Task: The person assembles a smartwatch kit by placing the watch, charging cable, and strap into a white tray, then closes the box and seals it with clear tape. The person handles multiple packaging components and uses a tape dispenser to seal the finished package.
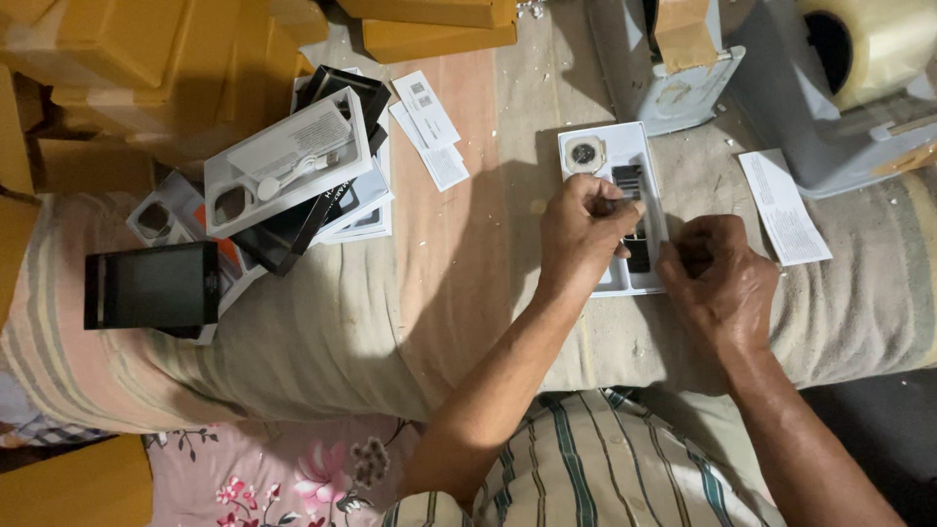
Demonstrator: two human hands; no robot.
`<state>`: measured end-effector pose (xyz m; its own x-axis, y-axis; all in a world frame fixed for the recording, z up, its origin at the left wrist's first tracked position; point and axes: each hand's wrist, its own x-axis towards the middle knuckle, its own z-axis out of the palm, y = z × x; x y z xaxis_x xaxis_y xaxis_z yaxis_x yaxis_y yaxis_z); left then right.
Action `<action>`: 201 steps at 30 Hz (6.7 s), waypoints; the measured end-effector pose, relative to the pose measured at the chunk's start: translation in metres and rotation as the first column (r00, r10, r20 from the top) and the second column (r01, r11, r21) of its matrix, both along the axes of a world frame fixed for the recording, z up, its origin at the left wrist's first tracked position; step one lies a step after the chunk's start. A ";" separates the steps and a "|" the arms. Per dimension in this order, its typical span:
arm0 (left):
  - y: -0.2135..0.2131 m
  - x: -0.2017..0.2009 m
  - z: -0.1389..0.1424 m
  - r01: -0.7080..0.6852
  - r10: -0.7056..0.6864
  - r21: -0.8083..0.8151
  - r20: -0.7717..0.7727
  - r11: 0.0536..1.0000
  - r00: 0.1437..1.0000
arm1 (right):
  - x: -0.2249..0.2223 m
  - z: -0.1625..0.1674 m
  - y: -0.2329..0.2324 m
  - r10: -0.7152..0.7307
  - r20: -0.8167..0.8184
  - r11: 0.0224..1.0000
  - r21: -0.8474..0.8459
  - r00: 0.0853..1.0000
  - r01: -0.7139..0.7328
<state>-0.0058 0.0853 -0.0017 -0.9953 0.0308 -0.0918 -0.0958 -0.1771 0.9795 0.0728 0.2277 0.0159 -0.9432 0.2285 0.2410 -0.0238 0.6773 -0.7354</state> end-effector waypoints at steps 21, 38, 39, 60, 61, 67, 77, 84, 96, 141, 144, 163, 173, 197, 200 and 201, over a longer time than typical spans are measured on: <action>0.001 0.001 0.003 -0.124 0.126 -0.041 0.047 0.991 0.991 | 0.004 0.000 -0.010 0.059 -0.067 0.998 0.042 0.996 -0.056; -0.001 0.002 0.015 -0.076 0.078 -0.159 0.002 0.984 0.997 | -0.001 0.004 -0.021 0.186 -0.046 0.871 0.469 0.981 -0.144; -0.002 0.001 0.016 -0.063 0.065 -0.177 0.009 0.982 0.998 | -0.002 0.004 -0.021 0.186 -0.028 0.857 0.494 0.982 -0.148; -0.004 -0.007 0.022 -0.205 0.052 -0.544 -0.283 0.814 0.958 | -0.034 0.006 -0.018 0.069 0.297 0.812 0.538 0.952 -0.226; -0.003 -0.007 0.021 -0.200 0.051 -0.529 -0.283 0.825 0.958 | -0.033 0.006 -0.019 0.068 0.276 0.809 0.547 0.959 -0.215; 0.000 -0.004 0.022 -0.031 0.020 -0.229 -0.050 0.973 0.999 | -0.001 0.007 -0.019 0.127 -0.018 0.902 0.418 0.992 -0.108; 0.002 0.002 0.027 -0.020 -0.015 -0.321 -0.105 0.947 0.994 | 0.010 -0.005 -0.025 0.054 -0.025 0.879 0.476 0.998 -0.035; 0.001 0.009 0.041 -0.019 -0.028 -0.370 -0.123 0.929 0.992 | 0.017 -0.003 -0.021 0.116 -0.165 0.910 0.413 0.979 -0.039; 0.003 0.002 0.048 0.034 -0.095 -0.519 -0.091 0.854 0.991 | 0.018 -0.002 -0.024 0.048 -0.135 0.886 0.464 0.990 0.020; 0.010 -0.010 0.029 0.012 -0.197 -0.773 -0.147 0.634 0.969 | -0.012 0.001 -0.013 0.050 0.028 0.828 0.557 0.998 -0.057; 0.011 -0.009 0.032 -0.022 -0.250 -0.818 -0.202 0.575 0.947 | -0.013 -0.004 -0.013 0.044 0.030 0.835 0.547 0.999 -0.053; 0.000 0.023 0.068 -0.199 -0.426 -0.833 -0.452 0.517 0.784 | -0.008 -0.020 0.007 0.051 -0.113 0.935 0.355 0.992 -0.008; 0.015 0.040 0.051 -0.301 -0.497 -0.887 -0.448 0.349 0.743 | -0.009 -0.012 0.010 0.048 -0.101 0.953 0.304 0.994 -0.016; 0.025 0.035 0.031 -0.204 -0.552 -0.972 -0.106 -0.120 0.827 | -0.003 -0.008 -0.001 0.092 -0.007 0.885 0.460 0.996 -0.078; 0.026 0.050 0.040 -0.121 -0.586 -0.978 0.001 -0.169 0.810 | -0.004 -0.007 0.001 0.119 0.037 0.869 0.479 0.992 -0.123; 0.025 0.054 0.042 -0.091 -0.596 -0.979 0.035 -0.180 0.802 | -0.003 -0.007 0.001 0.131 0.028 0.872 0.472 0.991 -0.128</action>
